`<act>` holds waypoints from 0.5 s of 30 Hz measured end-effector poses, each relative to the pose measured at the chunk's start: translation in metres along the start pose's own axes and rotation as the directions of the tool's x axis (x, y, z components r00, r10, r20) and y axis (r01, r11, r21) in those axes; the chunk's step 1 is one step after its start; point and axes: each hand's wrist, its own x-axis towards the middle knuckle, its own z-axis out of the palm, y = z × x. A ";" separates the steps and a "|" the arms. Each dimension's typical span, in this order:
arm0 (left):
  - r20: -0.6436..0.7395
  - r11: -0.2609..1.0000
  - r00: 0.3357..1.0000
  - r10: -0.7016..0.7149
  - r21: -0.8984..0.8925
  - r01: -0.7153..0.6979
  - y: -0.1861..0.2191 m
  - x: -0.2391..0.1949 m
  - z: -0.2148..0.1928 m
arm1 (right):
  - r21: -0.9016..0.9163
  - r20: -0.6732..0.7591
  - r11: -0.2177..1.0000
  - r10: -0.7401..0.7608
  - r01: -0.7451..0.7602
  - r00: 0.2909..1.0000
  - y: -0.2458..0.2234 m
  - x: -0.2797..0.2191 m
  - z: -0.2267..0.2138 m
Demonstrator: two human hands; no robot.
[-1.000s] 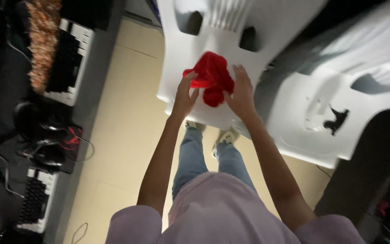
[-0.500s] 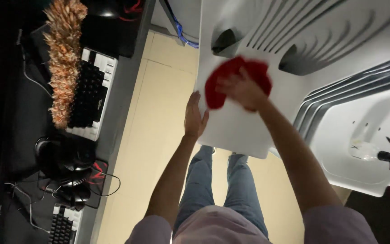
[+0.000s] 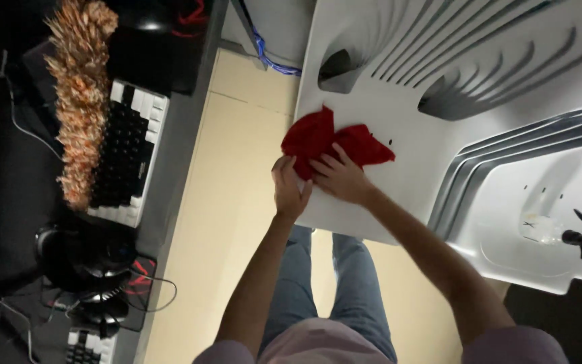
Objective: The person wipes the seat and backrest of a white plastic chair using a red cloth. They repeatedly lift and reposition the chair to access different areas, then continue wiping the surface thoroughly.
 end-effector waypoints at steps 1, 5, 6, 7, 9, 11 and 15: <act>-0.002 1.000 1.000 -0.008 -0.002 0.008 0.008 0.004 -0.003 | 0.001 0.007 1.000 -0.005 0.005 1.000 0.007 0.003 -0.010; 0.015 1.000 1.000 0.022 0.000 -0.022 0.016 0.014 -0.013 | 0.003 -0.127 0.986 -0.168 0.169 0.978 0.044 0.044 -0.036; 0.014 0.999 0.999 0.049 -0.004 -0.049 0.015 0.014 -0.013 | 0.025 -0.110 0.991 -0.131 0.134 0.985 0.054 0.055 -0.039; 0.014 0.999 0.999 0.049 0.003 -0.049 0.009 0.012 -0.012 | 0.028 -0.115 0.990 -0.133 0.137 0.984 0.052 0.062 -0.033; 0.041 1.000 0.999 0.020 0.023 -0.021 0.002 0.008 -0.003 | 0.033 -0.188 0.983 0.185 -0.182 0.965 0.052 0.070 -0.024; -0.016 0.999 0.999 0.043 -0.017 -0.043 0.002 0.007 0.000 | 0.097 -0.315 0.945 0.327 -0.313 0.891 0.035 0.076 -0.010; 0.054 0.997 0.998 -0.026 0.068 0.023 0.013 0.012 -0.012 | 0.247 -0.316 0.790 0.614 -0.562 0.724 -0.010 0.085 0.009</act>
